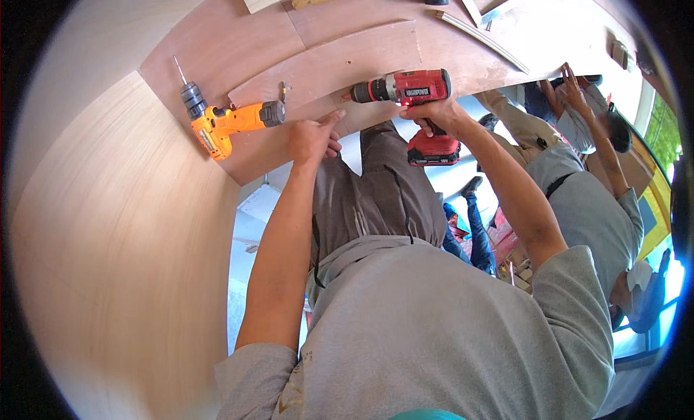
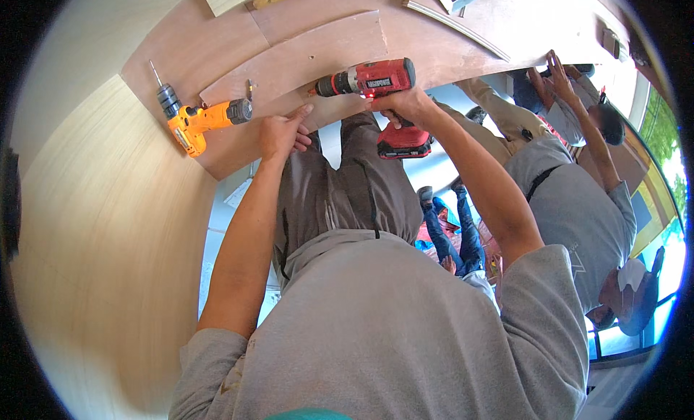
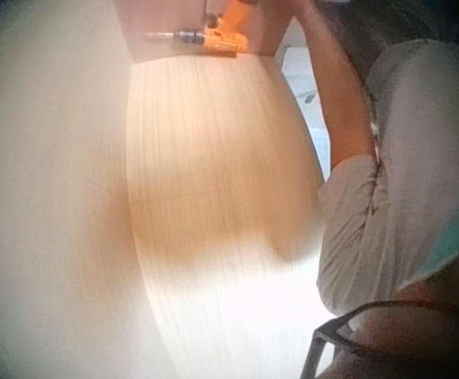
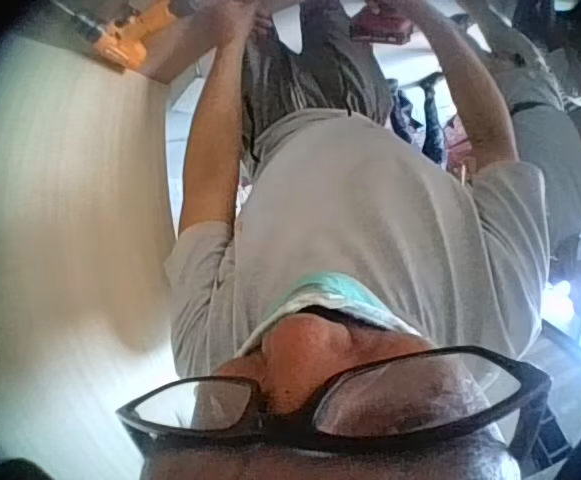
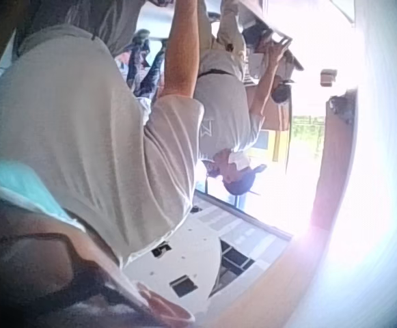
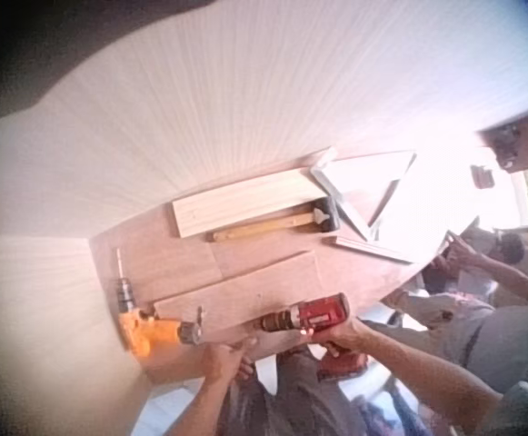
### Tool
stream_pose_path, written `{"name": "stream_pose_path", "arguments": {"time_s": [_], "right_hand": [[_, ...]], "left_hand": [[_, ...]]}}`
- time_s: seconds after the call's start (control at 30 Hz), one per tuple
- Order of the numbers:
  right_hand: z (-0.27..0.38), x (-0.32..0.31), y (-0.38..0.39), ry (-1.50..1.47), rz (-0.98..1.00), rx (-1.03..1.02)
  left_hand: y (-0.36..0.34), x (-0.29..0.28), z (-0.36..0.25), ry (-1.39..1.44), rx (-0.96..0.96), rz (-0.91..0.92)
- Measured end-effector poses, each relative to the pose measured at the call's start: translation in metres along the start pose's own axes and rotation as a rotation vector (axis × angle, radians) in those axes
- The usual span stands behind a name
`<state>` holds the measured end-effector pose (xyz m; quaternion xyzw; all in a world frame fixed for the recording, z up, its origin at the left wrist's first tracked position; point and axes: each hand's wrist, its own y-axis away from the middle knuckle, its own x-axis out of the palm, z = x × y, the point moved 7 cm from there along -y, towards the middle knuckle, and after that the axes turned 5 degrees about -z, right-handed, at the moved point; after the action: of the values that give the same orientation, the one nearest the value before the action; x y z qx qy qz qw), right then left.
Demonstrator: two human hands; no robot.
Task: The person assembles wooden furniture by aligning wooden boards and driving screws into the wood using a power drill.
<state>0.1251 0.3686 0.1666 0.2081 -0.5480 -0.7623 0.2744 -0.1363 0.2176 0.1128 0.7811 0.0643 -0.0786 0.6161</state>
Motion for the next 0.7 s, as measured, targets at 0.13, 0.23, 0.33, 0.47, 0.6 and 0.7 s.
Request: {"name": "stream_pose_path", "arguments": {"time_s": [0.13, 0.23, 0.33, 0.47, 0.6, 0.7], "right_hand": [[-0.0003, 0.0016, -0.0007, -0.019, 0.008, -0.02], [0.0012, 0.003, 0.0005, -0.024, 0.003, -0.017], [0.0039, 0.0016, 0.0028, 0.024, -0.037, -0.009], [0.0045, 0.0042, 0.0069, -0.009, -0.046, 0.027], [0.0049, 0.0046, 0.0061, -0.007, -0.044, 0.014], [0.0035, 0.0042, 0.0038, -0.019, -0.004, -0.023]], "left_hand": [[0.0016, -0.0002, 0.0009, -0.006, 0.006, -0.001], [0.0, -0.0005, 0.0032, -0.002, 0.026, 0.006], [-0.0015, 0.0011, 0.0017, -0.002, 0.029, 0.005], [0.0002, -0.0006, -0.0004, -0.013, 0.024, -0.006], [0.0016, -0.0009, -0.0031, 0.013, 0.034, -0.008], [0.0015, -0.0013, -0.0038, -0.007, 0.042, -0.004]]}}
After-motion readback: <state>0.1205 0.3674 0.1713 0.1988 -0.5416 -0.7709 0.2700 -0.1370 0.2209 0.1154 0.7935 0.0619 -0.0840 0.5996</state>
